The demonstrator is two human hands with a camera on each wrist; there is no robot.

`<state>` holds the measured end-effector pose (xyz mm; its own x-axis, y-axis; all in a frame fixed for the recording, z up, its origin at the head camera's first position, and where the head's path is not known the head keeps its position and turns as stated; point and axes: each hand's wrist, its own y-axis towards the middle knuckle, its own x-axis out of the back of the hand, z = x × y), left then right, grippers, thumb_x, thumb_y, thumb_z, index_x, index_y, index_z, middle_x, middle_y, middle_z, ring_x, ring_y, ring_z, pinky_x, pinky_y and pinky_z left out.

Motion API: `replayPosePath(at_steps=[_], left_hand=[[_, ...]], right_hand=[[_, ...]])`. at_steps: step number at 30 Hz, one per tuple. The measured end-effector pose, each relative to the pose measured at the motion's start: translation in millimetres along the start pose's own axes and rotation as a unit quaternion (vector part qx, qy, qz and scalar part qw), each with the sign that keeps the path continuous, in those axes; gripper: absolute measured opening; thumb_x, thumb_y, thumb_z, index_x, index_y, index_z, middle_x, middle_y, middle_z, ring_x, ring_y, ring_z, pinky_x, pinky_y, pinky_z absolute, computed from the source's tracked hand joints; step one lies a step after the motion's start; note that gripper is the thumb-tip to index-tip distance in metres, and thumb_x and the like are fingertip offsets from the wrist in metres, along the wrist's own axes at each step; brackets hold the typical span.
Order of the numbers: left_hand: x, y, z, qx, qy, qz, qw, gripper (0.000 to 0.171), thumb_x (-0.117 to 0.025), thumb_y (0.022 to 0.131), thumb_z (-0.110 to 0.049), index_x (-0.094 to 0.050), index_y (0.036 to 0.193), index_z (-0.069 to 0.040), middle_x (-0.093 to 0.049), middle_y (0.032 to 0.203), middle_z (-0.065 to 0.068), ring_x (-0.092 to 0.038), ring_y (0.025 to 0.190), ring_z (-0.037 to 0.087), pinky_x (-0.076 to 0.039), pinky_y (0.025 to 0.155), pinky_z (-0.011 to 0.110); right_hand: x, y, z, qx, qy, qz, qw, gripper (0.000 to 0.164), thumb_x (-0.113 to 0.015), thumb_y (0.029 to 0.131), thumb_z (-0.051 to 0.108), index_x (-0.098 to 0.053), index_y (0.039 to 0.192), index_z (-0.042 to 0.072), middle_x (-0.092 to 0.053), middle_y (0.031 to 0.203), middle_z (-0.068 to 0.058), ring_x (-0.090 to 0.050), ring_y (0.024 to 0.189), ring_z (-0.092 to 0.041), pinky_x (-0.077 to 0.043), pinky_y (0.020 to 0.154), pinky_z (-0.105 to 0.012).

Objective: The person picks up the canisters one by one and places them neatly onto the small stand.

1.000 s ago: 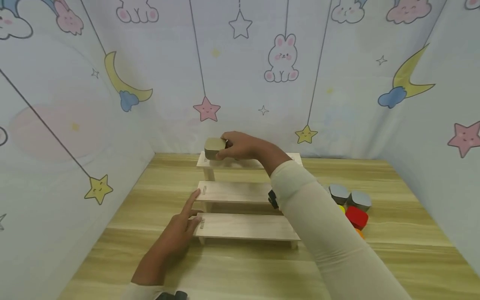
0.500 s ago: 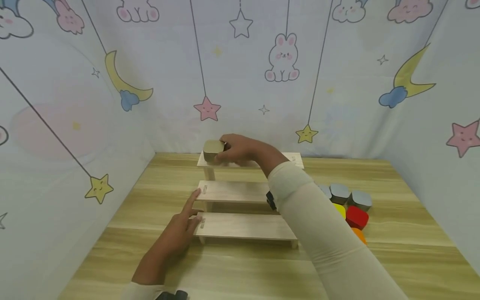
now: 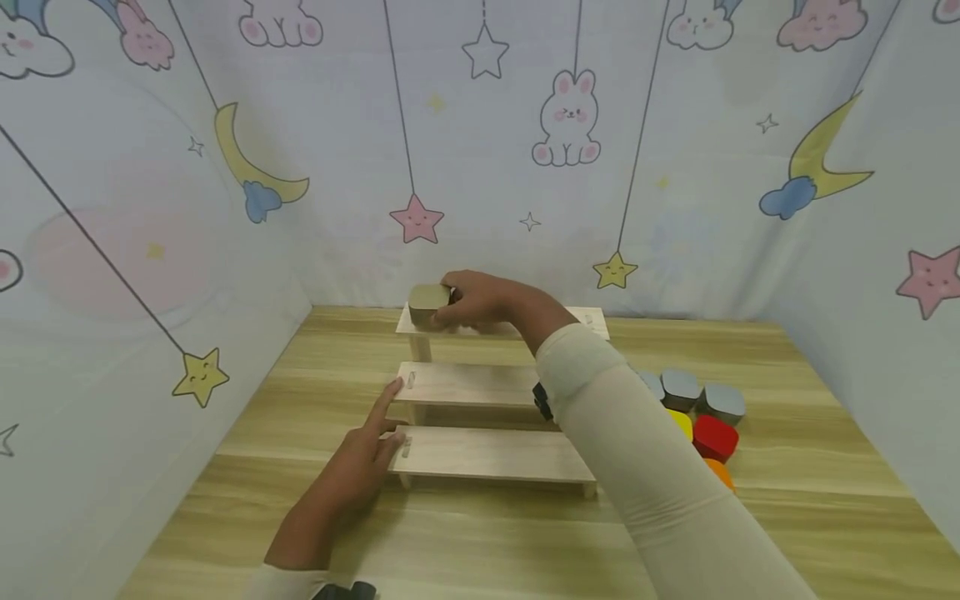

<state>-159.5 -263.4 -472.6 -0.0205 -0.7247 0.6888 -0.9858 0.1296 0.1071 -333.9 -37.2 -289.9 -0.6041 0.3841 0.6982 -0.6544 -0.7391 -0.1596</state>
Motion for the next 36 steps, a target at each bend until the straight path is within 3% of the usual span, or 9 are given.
replayPosePath(at_steps=[15,19,22,25,31,36], left_hand=[[-0.8,-1.1,0.8,0.024,0.008,0.003,0.9997,0.080,-0.053,0.115,-0.013,-0.008,0.176,-0.037,-0.070,0.145,0.025,-0.073,0.128,0.042,-0.053,0.113,0.065],[-0.4,-1.7,0.8,0.025,0.007,0.003,0.9996,0.080,-0.053,0.115,-0.013,-0.008,0.176,-0.036,-0.070,0.145,0.026,-0.073,0.128,0.042,-0.053,0.113,0.065],[-0.1,-2.5,1.1,0.024,0.004,0.001,0.9997,0.080,-0.054,0.115,-0.012,-0.009,0.176,-0.035,-0.070,0.144,0.027,-0.074,0.125,0.042,-0.054,0.113,0.065],[0.4,-3.3,1.1,0.025,0.001,0.001,0.9997,0.080,-0.054,0.115,-0.012,-0.008,0.176,-0.035,-0.070,0.144,0.027,-0.075,0.123,0.042,-0.054,0.112,0.065],[2.2,-3.9,0.5,0.024,0.004,-0.001,0.9997,0.080,-0.054,0.114,-0.012,-0.008,0.176,-0.035,-0.070,0.144,0.028,-0.075,0.123,0.043,-0.055,0.111,0.065],[0.7,-1.7,0.1,0.013,-0.001,0.002,0.9999,0.081,-0.055,0.115,-0.014,-0.008,0.176,-0.038,-0.069,0.145,0.028,-0.075,0.124,0.043,-0.056,0.109,0.065]], right_hand=[[-4,2,0,-0.001,0.008,-0.003,1.000,0.032,-0.068,0.103,0.024,-0.055,0.127,0.007,-0.063,0.116,-0.009,-0.058,0.099,-0.021,-0.053,0.082,-0.031],[-4,3,1,-0.017,0.018,0.004,1.000,0.055,-0.074,0.101,0.023,-0.048,0.147,0.006,-0.063,0.124,-0.014,-0.058,0.100,-0.023,-0.055,0.082,-0.033],[-3,2,3,-0.035,0.011,0.008,0.999,0.088,-0.081,0.096,0.025,-0.031,0.167,0.008,-0.060,0.142,-0.020,-0.062,0.114,-0.028,-0.059,0.097,-0.040],[-2,-1,6,-0.042,-0.025,0.000,0.999,0.110,-0.086,0.092,0.028,-0.015,0.175,0.010,-0.055,0.153,-0.024,-0.059,0.132,-0.033,-0.054,0.116,-0.048],[2,-12,9,-0.052,-0.100,-0.023,0.993,0.119,-0.088,0.091,0.030,-0.006,0.177,0.013,-0.052,0.162,-0.025,-0.056,0.147,-0.037,-0.042,0.130,-0.051],[0,-27,11,-0.079,-0.162,-0.044,0.983,0.125,-0.089,0.092,0.033,0.000,0.177,0.014,-0.039,0.176,-0.018,-0.041,0.163,-0.035,-0.033,0.135,-0.052]])
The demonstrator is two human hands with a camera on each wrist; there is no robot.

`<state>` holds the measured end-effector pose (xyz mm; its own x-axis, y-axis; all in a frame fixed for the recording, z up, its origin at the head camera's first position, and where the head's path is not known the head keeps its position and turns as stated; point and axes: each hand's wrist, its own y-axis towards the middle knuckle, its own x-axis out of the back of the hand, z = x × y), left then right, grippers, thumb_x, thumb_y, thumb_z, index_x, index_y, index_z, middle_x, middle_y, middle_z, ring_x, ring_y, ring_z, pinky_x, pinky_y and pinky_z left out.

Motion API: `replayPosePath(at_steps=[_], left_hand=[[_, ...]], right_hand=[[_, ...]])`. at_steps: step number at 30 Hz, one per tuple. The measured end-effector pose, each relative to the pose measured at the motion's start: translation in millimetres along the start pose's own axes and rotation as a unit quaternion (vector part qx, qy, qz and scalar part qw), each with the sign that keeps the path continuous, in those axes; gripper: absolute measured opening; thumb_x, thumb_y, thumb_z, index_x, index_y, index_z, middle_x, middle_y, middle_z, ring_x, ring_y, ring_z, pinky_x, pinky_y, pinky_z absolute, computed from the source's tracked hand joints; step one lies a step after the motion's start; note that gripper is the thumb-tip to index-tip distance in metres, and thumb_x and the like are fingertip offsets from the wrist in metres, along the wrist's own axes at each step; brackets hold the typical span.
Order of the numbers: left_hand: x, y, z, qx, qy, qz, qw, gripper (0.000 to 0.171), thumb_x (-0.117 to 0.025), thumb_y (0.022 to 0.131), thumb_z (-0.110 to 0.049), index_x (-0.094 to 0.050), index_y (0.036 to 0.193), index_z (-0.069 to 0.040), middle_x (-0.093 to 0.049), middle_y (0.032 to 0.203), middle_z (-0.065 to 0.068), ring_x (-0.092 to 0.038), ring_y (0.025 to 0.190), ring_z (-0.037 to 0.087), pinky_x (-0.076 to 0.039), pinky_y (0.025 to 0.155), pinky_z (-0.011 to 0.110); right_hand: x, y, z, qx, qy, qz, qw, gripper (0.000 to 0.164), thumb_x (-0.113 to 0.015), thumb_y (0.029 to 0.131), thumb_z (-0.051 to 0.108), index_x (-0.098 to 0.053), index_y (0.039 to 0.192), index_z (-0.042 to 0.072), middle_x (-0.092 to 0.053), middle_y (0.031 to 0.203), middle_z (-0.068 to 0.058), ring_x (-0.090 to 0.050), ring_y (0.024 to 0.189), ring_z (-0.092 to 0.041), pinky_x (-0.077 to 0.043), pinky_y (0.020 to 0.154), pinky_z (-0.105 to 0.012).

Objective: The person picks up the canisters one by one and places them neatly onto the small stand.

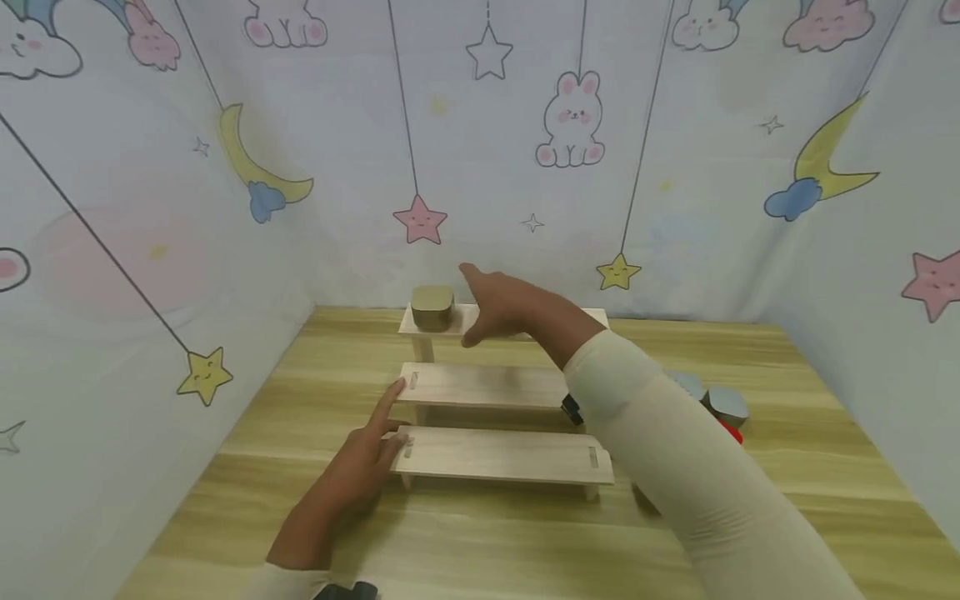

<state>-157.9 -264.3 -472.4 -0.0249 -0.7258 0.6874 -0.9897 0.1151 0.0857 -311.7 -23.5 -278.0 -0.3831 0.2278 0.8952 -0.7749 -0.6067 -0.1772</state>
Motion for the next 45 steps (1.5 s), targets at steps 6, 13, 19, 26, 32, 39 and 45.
replayPosePath(at_steps=[6,13,19,26,32,39,45], left_hand=[[-0.8,0.3,-2.9,-0.007,0.012,-0.002,0.9999,0.079,-0.055,0.115,-0.013,-0.009,0.176,-0.034,-0.070,0.144,0.027,-0.072,0.129,0.045,-0.054,0.111,0.066],[-1.4,0.3,-2.3,-0.008,0.015,-0.005,0.9998,0.079,-0.056,0.114,-0.012,-0.010,0.176,-0.032,-0.071,0.142,0.027,-0.073,0.127,0.044,-0.053,0.112,0.066],[-0.4,-0.1,-2.4,-0.012,0.020,-0.008,0.9997,0.080,-0.057,0.113,-0.011,-0.010,0.176,-0.031,-0.072,0.140,0.026,-0.074,0.124,0.044,-0.053,0.112,0.067],[0.4,0.2,-4.3,-0.011,0.024,-0.006,0.9996,0.079,-0.054,0.114,-0.011,-0.009,0.176,-0.032,-0.071,0.142,0.026,-0.072,0.129,0.045,-0.054,0.113,0.066],[0.4,-1.6,-5.9,-0.013,0.028,-0.005,0.9995,0.078,-0.055,0.114,-0.012,-0.010,0.176,-0.031,-0.071,0.142,0.028,-0.072,0.127,0.047,-0.053,0.112,0.068],[0.4,-0.6,-6.0,-0.006,0.030,-0.004,0.9995,0.079,-0.054,0.115,-0.015,-0.007,0.176,-0.036,-0.069,0.144,0.028,-0.070,0.130,0.048,-0.051,0.114,0.069],[-0.1,0.5,-4.2,-0.005,0.029,-0.001,0.9996,0.080,-0.054,0.115,-0.015,-0.006,0.176,-0.037,-0.068,0.146,0.028,-0.071,0.130,0.047,-0.051,0.114,0.069]], right_hand=[[-7,-20,-1,-0.009,-0.040,-0.038,0.998,0.129,-0.091,0.091,0.036,0.002,0.177,0.013,-0.061,0.159,-0.018,-0.061,0.146,-0.034,-0.051,0.121,-0.052],[-26,-53,-15,-0.034,-0.072,-0.091,0.993,0.129,-0.086,0.092,0.050,0.005,0.177,0.015,-0.078,0.128,-0.012,-0.076,0.100,-0.026,-0.062,0.078,-0.043],[-42,-87,-30,-0.043,-0.049,-0.136,0.989,0.123,-0.078,0.095,0.058,0.006,0.177,0.020,-0.079,0.103,-0.006,-0.070,0.078,-0.022,-0.053,0.061,-0.037],[-54,-117,-54,-0.024,-0.028,-0.182,0.983,0.115,-0.077,0.097,0.056,-0.003,0.177,0.020,-0.071,0.080,-0.003,-0.060,0.062,-0.019,-0.046,0.057,-0.035],[-60,-140,-69,-0.010,-0.001,-0.185,0.983,0.113,-0.080,0.096,0.052,-0.012,0.176,0.013,-0.071,0.096,-0.006,-0.058,0.073,-0.015,-0.047,0.061,-0.031],[-61,-169,-86,0.004,0.109,-0.157,0.982,0.106,-0.083,0.096,0.050,-0.020,0.174,0.016,-0.050,0.082,-0.002,-0.038,0.066,-0.013,-0.038,0.060,-0.030],[-65,-187,-105,0.020,0.139,-0.143,0.980,0.097,-0.082,0.097,0.047,-0.025,0.171,0.020,-0.046,0.078,0.001,-0.036,0.064,-0.007,-0.039,0.060,-0.027]])
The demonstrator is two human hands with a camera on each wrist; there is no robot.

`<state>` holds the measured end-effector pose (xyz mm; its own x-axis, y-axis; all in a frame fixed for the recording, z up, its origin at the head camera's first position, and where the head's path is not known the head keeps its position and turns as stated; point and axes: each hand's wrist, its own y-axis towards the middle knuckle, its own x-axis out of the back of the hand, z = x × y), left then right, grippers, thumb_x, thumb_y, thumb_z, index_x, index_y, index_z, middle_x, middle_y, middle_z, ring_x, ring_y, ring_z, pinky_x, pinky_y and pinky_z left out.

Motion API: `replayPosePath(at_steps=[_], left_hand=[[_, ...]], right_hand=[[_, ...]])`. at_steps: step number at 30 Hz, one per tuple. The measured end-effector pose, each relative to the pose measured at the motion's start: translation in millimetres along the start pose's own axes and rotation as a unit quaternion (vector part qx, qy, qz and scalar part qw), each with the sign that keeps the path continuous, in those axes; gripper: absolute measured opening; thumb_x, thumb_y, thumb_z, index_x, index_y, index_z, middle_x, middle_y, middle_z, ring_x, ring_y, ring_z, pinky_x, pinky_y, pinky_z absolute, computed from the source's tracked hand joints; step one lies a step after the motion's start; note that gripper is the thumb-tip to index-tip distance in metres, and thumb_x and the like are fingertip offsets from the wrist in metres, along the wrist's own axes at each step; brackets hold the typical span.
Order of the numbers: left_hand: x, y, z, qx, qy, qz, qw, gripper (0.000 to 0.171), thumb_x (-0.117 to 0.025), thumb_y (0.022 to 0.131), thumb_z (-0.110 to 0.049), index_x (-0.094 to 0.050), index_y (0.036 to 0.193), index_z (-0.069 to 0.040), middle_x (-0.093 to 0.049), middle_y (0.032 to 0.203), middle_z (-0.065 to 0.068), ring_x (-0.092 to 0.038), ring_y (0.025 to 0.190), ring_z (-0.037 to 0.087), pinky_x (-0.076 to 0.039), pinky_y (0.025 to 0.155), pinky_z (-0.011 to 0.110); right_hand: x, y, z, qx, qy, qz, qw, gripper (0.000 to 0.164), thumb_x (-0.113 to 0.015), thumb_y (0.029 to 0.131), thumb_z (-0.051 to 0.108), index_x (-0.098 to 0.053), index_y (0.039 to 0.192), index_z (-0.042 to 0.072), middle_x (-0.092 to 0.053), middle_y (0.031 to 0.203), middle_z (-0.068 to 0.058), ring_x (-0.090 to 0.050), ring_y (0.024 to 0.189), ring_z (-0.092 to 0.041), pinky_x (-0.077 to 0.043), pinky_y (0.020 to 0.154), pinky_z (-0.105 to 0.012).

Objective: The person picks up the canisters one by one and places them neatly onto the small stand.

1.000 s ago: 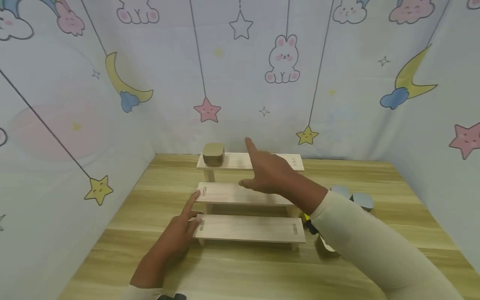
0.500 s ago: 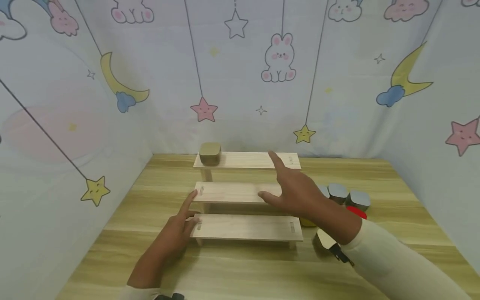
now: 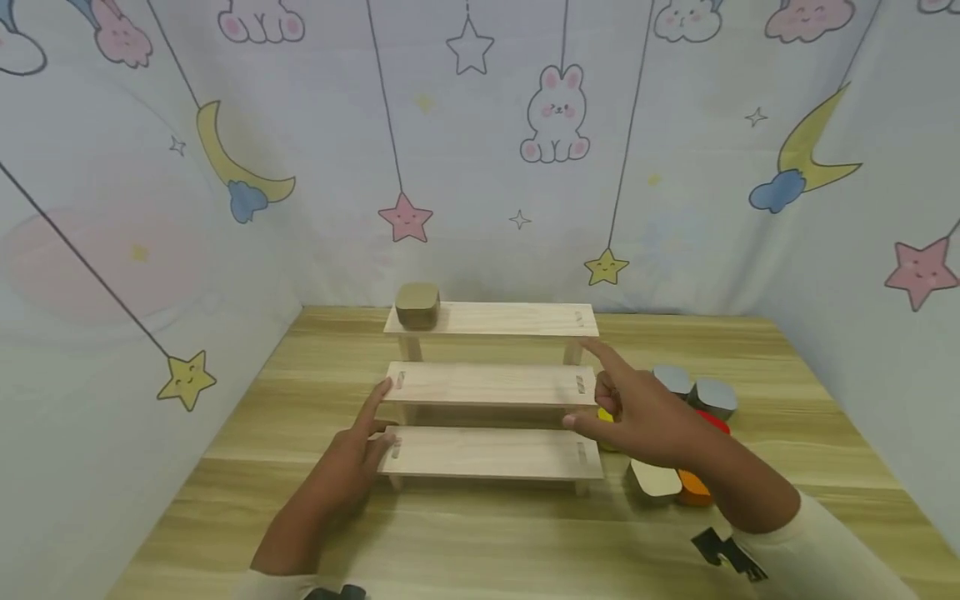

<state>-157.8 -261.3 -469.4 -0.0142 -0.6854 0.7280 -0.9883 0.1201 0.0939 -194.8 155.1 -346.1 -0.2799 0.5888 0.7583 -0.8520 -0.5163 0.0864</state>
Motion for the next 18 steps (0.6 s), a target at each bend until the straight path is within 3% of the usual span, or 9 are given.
replayPosePath(at_steps=[7,15,18], left_hand=[[-0.7,-0.9,-0.6,0.008,-0.001,0.002,1.0000,0.080,-0.054,0.115,-0.016,-0.006,0.176,-0.038,-0.068,0.147,0.027,-0.070,0.132,0.048,-0.050,0.115,0.069],[0.7,-1.3,-1.9,0.009,0.000,0.004,1.0000,0.080,-0.053,0.116,-0.016,-0.004,0.176,-0.038,-0.067,0.148,0.028,-0.071,0.130,0.048,-0.050,0.114,0.070],[1.3,-1.0,-1.9,0.009,-0.001,0.005,0.9999,0.080,-0.053,0.116,-0.016,-0.004,0.176,-0.039,-0.067,0.148,0.028,-0.071,0.130,0.048,-0.050,0.114,0.070]], right_hand=[[2,-19,-20,0.005,0.030,0.006,1.000,0.097,-0.085,0.097,0.041,-0.028,0.171,0.016,-0.040,0.076,0.004,-0.031,0.063,-0.003,-0.036,0.057,-0.028],[2,-39,-44,0.034,0.061,0.012,0.998,0.083,-0.085,0.098,0.033,-0.039,0.163,0.010,-0.036,0.070,0.011,-0.032,0.061,0.001,-0.044,0.063,-0.027],[2,-46,-53,0.045,0.079,0.019,0.996,0.077,-0.085,0.098,0.028,-0.044,0.160,0.011,-0.033,0.068,0.013,-0.029,0.060,0.002,-0.043,0.059,-0.028]])
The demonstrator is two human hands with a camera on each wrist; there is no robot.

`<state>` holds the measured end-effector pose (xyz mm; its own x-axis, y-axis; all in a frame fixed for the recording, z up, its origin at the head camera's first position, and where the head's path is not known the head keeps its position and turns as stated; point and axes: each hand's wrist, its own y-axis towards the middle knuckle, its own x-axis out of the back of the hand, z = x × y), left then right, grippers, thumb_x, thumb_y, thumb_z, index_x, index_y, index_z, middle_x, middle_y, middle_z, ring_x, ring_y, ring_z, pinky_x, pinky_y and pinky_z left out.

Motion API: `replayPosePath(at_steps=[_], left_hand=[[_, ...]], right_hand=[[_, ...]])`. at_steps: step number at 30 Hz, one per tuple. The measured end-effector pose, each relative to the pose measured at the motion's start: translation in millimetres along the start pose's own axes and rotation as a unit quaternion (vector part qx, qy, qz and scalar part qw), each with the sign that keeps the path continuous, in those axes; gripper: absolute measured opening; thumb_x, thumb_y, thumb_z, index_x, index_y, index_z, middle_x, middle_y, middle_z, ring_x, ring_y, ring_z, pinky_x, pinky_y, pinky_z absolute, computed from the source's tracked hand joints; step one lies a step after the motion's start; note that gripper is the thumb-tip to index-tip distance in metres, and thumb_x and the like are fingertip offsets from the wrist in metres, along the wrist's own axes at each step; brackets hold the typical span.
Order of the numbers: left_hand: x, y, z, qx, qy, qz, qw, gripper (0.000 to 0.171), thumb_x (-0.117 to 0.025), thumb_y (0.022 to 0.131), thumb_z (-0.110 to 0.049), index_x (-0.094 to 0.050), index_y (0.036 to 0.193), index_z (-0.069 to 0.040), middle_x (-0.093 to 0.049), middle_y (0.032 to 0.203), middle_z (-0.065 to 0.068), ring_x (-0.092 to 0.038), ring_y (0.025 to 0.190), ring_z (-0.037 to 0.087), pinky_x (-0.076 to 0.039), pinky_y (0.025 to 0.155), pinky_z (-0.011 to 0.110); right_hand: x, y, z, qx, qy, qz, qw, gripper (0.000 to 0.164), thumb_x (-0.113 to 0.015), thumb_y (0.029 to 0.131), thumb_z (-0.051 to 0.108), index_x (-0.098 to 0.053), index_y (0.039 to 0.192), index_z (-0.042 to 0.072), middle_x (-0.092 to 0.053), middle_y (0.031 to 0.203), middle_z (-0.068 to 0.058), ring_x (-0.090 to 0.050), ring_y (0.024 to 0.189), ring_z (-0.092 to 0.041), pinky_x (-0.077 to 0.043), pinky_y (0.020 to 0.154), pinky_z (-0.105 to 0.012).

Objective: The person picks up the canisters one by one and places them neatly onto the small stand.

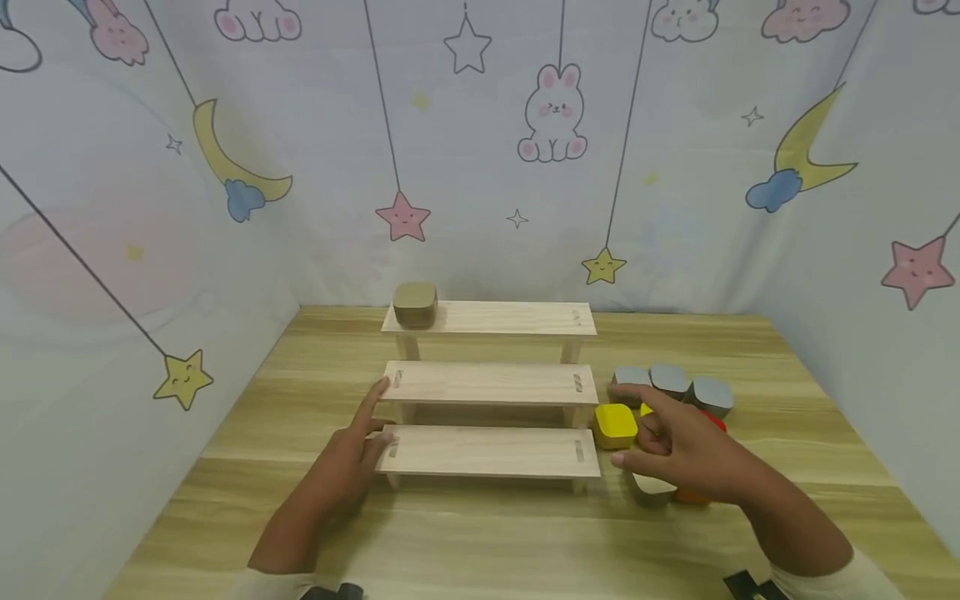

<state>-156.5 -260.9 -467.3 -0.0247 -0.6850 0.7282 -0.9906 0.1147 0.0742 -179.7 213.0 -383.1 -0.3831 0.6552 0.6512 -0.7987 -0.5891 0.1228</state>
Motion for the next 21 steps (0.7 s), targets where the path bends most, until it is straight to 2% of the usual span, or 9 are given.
replayPosePath(at_steps=[5,9,12,16,19,21], left_hand=[[0.4,1.0,-0.7,0.001,0.000,0.003,1.0000,0.081,-0.054,0.116,-0.016,-0.004,0.176,-0.038,-0.066,0.148,0.029,-0.070,0.131,0.050,-0.050,0.114,0.070],[0.3,1.1,-1.2,0.003,-0.001,0.004,1.0000,0.081,-0.054,0.115,-0.016,-0.004,0.175,-0.038,-0.066,0.149,0.030,-0.070,0.131,0.050,-0.049,0.115,0.071],[0.3,1.1,-1.6,0.002,0.001,0.002,1.0000,0.082,-0.054,0.115,-0.015,-0.004,0.176,-0.038,-0.066,0.148,0.030,-0.069,0.132,0.051,-0.049,0.115,0.071],[0.7,1.2,-2.3,0.000,0.004,0.002,1.0000,0.081,-0.054,0.115,-0.015,-0.004,0.176,-0.037,-0.066,0.148,0.030,-0.068,0.133,0.051,-0.049,0.115,0.071],[0.7,1.3,-2.3,-0.001,0.006,0.003,1.0000,0.081,-0.054,0.115,-0.016,-0.004,0.176,-0.037,-0.066,0.148,0.030,-0.068,0.133,0.051,-0.049,0.115,0.071],[0.5,1.3,-2.0,-0.003,0.008,0.002,1.0000,0.081,-0.054,0.115,-0.015,-0.004,0.176,-0.036,-0.066,0.148,0.030,-0.068,0.133,0.051,-0.049,0.115,0.071]], right_hand=[[4,-13,-13,-0.021,0.031,0.006,0.999,0.076,-0.087,0.096,0.023,-0.048,0.160,0.012,-0.035,0.064,0.014,-0.029,0.055,0.003,-0.043,0.052,-0.026],[8,-21,-22,-0.038,0.044,0.019,0.998,0.080,-0.088,0.094,0.021,-0.046,0.159,0.001,-0.038,0.060,0.014,-0.032,0.053,0.003,-0.044,0.049,-0.026],[10,-25,-29,-0.042,0.055,0.029,0.997,0.082,-0.087,0.094,0.019,-0.044,0.158,-0.006,-0.033,0.056,0.006,-0.033,0.053,0.004,-0.045,0.051,-0.026],[11,-29,-36,-0.046,0.066,0.041,0.996,0.081,-0.088,0.093,0.018,-0.045,0.156,-0.009,-0.029,0.056,-0.010,-0.031,0.052,0.004,-0.044,0.050,-0.027],[11,-32,-41,-0.049,0.068,0.051,0.995,0.078,-0.088,0.092,0.017,-0.048,0.154,-0.009,-0.024,0.057,-0.012,-0.026,0.051,0.003,-0.040,0.048,-0.025],[11,-34,-44,-0.053,0.067,0.059,0.995,0.077,-0.088,0.091,0.018,-0.051,0.153,-0.008,-0.022,0.057,-0.009,-0.024,0.051,0.002,-0.037,0.046,-0.024]])
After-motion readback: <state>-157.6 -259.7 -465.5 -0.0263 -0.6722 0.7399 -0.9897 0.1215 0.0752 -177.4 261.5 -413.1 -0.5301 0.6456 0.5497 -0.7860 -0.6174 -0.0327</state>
